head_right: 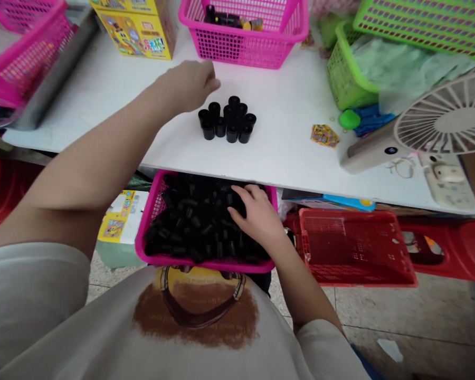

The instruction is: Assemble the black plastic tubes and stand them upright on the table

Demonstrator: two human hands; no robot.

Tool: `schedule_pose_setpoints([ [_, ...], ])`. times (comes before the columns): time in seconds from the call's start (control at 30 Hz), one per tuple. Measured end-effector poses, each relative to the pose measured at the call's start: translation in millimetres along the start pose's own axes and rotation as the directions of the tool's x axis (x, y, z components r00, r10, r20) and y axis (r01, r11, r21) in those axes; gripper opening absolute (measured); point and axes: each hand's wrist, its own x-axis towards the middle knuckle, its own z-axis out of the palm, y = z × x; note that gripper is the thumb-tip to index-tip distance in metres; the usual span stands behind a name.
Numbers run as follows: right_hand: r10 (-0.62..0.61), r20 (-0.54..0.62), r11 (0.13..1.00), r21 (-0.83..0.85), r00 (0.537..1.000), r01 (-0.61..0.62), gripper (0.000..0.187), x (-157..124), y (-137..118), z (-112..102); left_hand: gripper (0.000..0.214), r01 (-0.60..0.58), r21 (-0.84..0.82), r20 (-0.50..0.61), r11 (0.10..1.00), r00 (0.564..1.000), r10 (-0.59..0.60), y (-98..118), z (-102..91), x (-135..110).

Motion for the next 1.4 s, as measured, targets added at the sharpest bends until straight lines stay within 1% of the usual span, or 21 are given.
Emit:
schedule_pose_setpoints([
  [0.07, -0.006, 0.059, 0.994, -0.105, 0.998, 0.012, 0.065, 9, -9, 6, 0.045, -0.105, -0.027, -0.119, 0.994, 0.988, 0.101, 3, -8.8, -31],
  [0.1, -0.007, 0.085, 0.988, -0.152, 0.996, 0.02, 0.071, 13, -12, 8, 0.043, -0.145, -0.02, -0.136, 0.989, 0.981, 0.141, 4, -10.8, -50],
  [0.13, -0.005, 0.11, 0.983, -0.184, 0.994, 0.025, 0.074, 15, -15, 9, 0.04, -0.16, -0.002, -0.105, 0.987, 0.982, 0.159, 6, -10.3, -71],
  [0.17, 0.0, 0.135, 0.98, -0.198, 0.991, 0.027, 0.076, 17, -17, 9, 0.037, -0.149, 0.028, 0.021, 0.988, 0.989, 0.148, 7, -6.6, -92],
  [0.2, 0.007, 0.161, 0.981, -0.194, 0.987, 0.025, 0.077, 18, -18, 10, 0.037, -0.168, 0.052, 0.206, 0.984, 0.966, 0.154, 8, 0.4, -114],
  [0.23, 0.01, 0.186, 0.984, -0.175, 0.983, 0.023, 0.076, 19, -19, 10, 0.039, -0.184, 0.09, 0.351, 0.979, 0.926, 0.142, 8, 10.7, -133],
  [0.27, 0.007, 0.207, 0.989, -0.146, 0.978, 0.024, 0.075, 19, -18, 10, 0.04, -0.195, 0.143, 0.432, 0.97, 0.895, 0.116, 8, 23.8, -151],
  [0.3, -0.002, 0.223, 0.993, -0.113, 0.975, 0.028, 0.073, 19, -17, 10, 0.043, -0.228, 0.167, 0.479, 0.959, 0.869, 0.123, 9, 38.6, -165],
  [0.33, -0.018, 0.233, 0.996, -0.076, 0.972, 0.037, 0.071, 19, -15, 10, 0.05, -0.24, 0.188, 0.492, 0.952, 0.862, 0.12, 9, 54.3, -176],
  [0.4, -0.064, 0.24, 0.998, -0.006, 0.969, 0.067, 0.067, 20, -11, 12, 0.056, -0.218, 0.199, 0.472, 0.956, 0.876, 0.102, 10, 83.5, -191],
  [0.47, -0.101, 0.227, 0.995, 0.043, 0.969, 0.093, 0.058, 21, -7, 13, 0.047, -0.164, 0.19, 0.431, 0.968, 0.9, 0.067, 9, 104.8, -197],
  [0.57, -0.143, 0.203, 0.989, 0.077, 0.969, 0.129, 0.044, 23, -3, 14, 0.035, -0.129, 0.054, 0.371, 0.99, 0.923, 0.1, 2, 119.8, -199],
  [0.67, -0.186, 0.186, 0.981, 0.09, 0.965, 0.171, 0.039, 22, -3, 15, 0.034, -0.158, -0.217, 0.272, 0.963, 0.938, 0.215, -13, 122.1, -202],
  [0.77, -0.203, 0.152, 0.969, 0.172, 0.967, 0.176, 0.036, 18, -7, 13, 0.026, -0.191, -0.448, 0.129, 0.874, 0.953, 0.275, -23, 116.8, -206],
  [0.87, -0.113, 0.151, 0.949, 0.308, 0.982, 0.062, 0.036, 13, -13, 5, 0.031, -0.145, -0.554, 0.0, 0.819, 0.985, 0.174, -20, 105.4, -214],
  [0.93, -0.067, 0.184, 0.922, 0.386, 0.981, -0.009, 0.037, 10, -19, -4, 0.048, -0.077, -0.608, -0.032, 0.79, 0.997, 0.073, -13, 98.1, -219],
  [1.0, -0.093, 0.198, 0.907, 0.422, 0.976, 0.001, 0.035, 8, -26, -14, 0.068, -0.047, -0.664, -0.034, 0.746, 0.999, 0.033, -5, 94.2, -223],
  [1.1, -0.203, 0.163, 0.934, 0.329, 0.966, 0.141, 0.028, 8, -37, -28, 0.082, -0.104, -0.696, -0.053, 0.71, 0.994, 0.094, 2, 95.1, -229],
  [1.17, -0.253, 0.15, 0.957, 0.184, 0.956, 0.225, 0.027, 10, -43, -35, 0.083, -0.183, -0.665, -0.084, 0.724, 0.982, 0.17, 3, 96.7, -232],
  [1.27, -0.269, 0.158, 0.962, -0.011, 0.95, 0.274, 0.03, 12, -48, -40, 0.08, -0.292, -0.594, -0.111, 0.75, 0.953, 0.283, 3, 95.5, -236],
  [1.4, -0.311, 0.193, 0.934, -0.121, 0.931, 0.337, 0.035, 14, -51, -41, 0.078, -0.292, -0.559, -0.043, 0.776, 0.945, 0.324, 1, 90.5, -238],
])
